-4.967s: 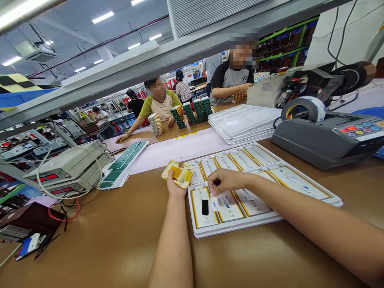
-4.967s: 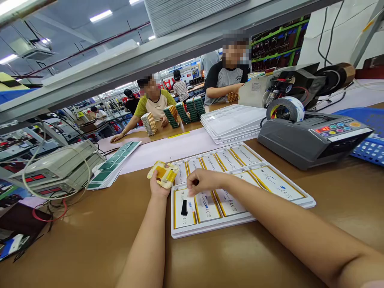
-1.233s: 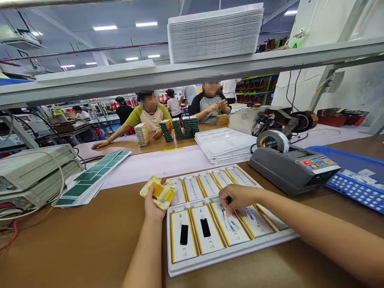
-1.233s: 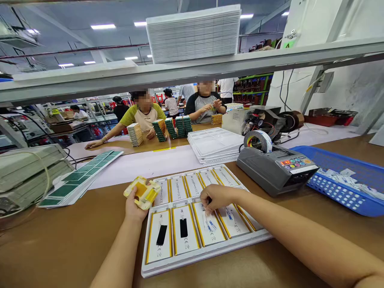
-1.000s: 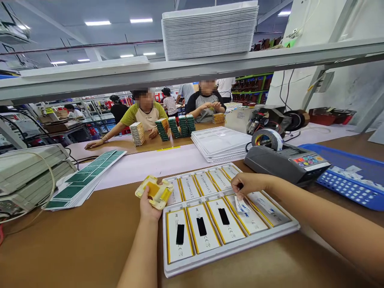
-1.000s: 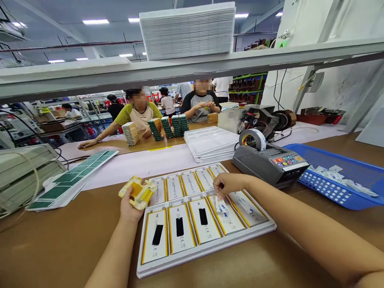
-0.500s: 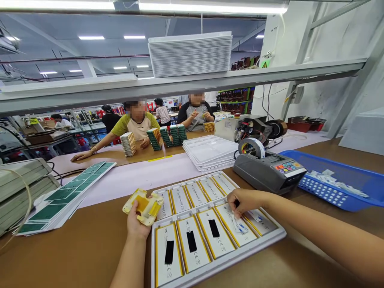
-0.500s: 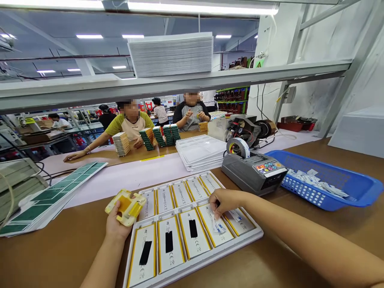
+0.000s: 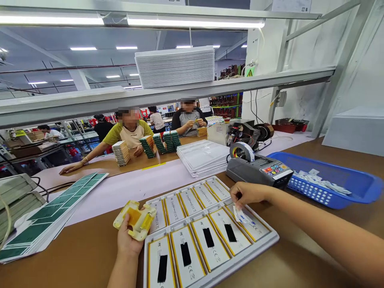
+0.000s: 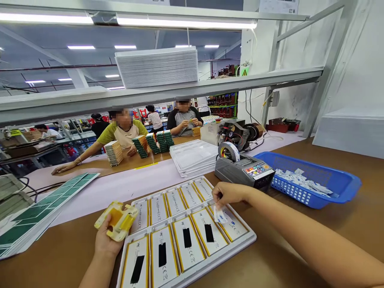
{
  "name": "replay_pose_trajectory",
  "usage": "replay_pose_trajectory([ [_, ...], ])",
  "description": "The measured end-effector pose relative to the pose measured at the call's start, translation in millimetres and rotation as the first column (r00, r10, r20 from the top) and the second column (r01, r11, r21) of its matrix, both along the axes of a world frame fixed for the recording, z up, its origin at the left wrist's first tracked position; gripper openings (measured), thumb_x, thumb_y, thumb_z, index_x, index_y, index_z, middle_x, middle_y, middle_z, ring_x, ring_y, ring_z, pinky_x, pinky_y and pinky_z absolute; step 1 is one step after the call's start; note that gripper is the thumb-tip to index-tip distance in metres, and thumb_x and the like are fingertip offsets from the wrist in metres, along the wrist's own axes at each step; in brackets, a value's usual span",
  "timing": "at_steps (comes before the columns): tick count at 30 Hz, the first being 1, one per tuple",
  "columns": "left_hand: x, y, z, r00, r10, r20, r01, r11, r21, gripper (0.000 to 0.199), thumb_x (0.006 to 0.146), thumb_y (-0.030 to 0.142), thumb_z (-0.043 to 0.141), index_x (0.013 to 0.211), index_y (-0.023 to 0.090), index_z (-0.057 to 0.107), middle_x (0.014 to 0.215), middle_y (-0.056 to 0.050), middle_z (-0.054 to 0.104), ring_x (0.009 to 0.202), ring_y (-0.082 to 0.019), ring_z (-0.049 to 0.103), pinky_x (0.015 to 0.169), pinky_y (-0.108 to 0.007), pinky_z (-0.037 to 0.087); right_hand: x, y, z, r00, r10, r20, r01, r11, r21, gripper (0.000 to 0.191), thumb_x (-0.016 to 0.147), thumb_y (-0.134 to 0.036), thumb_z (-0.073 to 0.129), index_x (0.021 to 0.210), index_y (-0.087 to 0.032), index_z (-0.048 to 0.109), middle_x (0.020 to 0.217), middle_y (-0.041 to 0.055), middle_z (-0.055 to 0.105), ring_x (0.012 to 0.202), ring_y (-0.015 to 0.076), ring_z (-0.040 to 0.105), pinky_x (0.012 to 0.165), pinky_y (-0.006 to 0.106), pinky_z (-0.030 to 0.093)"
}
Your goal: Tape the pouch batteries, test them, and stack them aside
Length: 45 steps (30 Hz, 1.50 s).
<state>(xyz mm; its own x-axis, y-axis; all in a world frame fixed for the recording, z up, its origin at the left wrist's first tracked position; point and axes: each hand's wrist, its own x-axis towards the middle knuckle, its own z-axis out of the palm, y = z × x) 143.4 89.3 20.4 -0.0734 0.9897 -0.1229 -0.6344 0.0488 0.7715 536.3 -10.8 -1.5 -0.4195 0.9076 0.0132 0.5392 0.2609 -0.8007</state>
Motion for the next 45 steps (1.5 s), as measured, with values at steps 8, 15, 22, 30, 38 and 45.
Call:
replay_pose_trajectory([
  [8, -2.5, 0.1, -1.3, 1.000, 0.000, 0.001, 0.000, 1.000, -0.012, 0.034, 0.078, 0.021, 0.046, 0.112, 0.023, 0.053, 0.079, -0.005, 0.068, 0.071, -0.022, 0.064, 0.069, -0.041, 0.051, 12.7, 9.9, 2.5, 0.906, -0.076, 0.417, 0.021, 0.991, 0.135, 0.015, 0.061, -0.035, 0.067, 0.060, -0.020, 0.063, 0.068, 0.0009, 0.062, 0.065, 0.0161, 0.053, 0.060, 0.025, 0.035],
  [15, -0.2, -2.1, 1.7, 1.000, -0.014, 0.007, 0.014, 1.000, -0.015, 0.032, 0.078, 0.019, 0.046, 0.109, 0.022, 0.055, 0.075, -0.004, 0.068, 0.074, -0.023, 0.064, 0.075, -0.043, 0.050, 12.7, 10.7, 0.7, 0.936, -0.030, 0.351, 0.019, 0.999, 0.037, 0.022, 0.055, -0.040, 0.069, 0.060, -0.019, 0.063, 0.065, 0.0005, 0.060, 0.064, 0.0161, 0.052, 0.058, 0.025, 0.036],
  [22, 0.1, -1.8, 3.1, 0.999, 0.008, -0.035, -0.009, 1.000, -0.012, 0.033, 0.079, 0.018, 0.045, 0.110, 0.021, 0.053, 0.070, -0.004, 0.067, 0.066, -0.021, 0.064, 0.055, -0.033, 0.053, 8.8, 13.0, -4.1, 0.950, 0.004, 0.313, -0.014, 0.999, 0.032, 0.023, 0.057, -0.041, 0.069, 0.059, -0.019, 0.062, 0.064, -0.0002, 0.060, 0.062, 0.0153, 0.051, 0.058, 0.025, 0.036],
  [30, -0.4, -2.9, 1.9, 1.000, 0.006, -0.018, -0.007, 1.000, -0.027, 0.035, 0.079, 0.020, 0.047, 0.113, 0.024, 0.052, 0.074, -0.005, 0.068, 0.067, -0.021, 0.065, 0.060, -0.036, 0.054, 12.5, 13.9, -9.0, 0.965, 0.048, 0.257, -0.035, 0.998, -0.055, 0.023, 0.053, -0.038, 0.070, 0.056, -0.018, 0.060, 0.059, -0.0008, 0.058, 0.058, 0.0145, 0.051, 0.053, 0.024, 0.036],
  [38, -2.8, -6.7, -0.2, 0.999, -0.004, 0.036, 0.006, 0.999, -0.046, 0.040, 0.077, 0.021, 0.050, 0.117, 0.022, 0.049, 0.077, -0.008, 0.069, 0.066, -0.026, 0.065, 0.060, -0.042, 0.053, 12.6, 14.6, -15.5, 0.969, -0.042, 0.242, 0.050, 0.998, -0.028, 0.023, 0.048, -0.034, 0.072, 0.053, -0.016, 0.058, 0.060, -0.0009, 0.056, 0.059, 0.0141, 0.050, 0.052, 0.023, 0.034],
  [45, -3.0, -12.3, -3.0, 0.998, 0.001, 0.060, 0.003, 0.998, -0.059, 0.037, 0.075, 0.020, 0.052, 0.111, 0.017, 0.052, 0.075, -0.009, 0.068, 0.067, -0.026, 0.064, 0.064, -0.042, 0.052, 1.9, 21.6, -14.9, 0.930, -0.024, 0.367, 0.068, 0.992, -0.108, 0.029, 0.040, -0.035, 0.073, 0.050, -0.017, 0.052, 0.053, -0.0037, 0.049, 0.054, 0.0129, 0.044, 0.048, 0.024, 0.030],
])
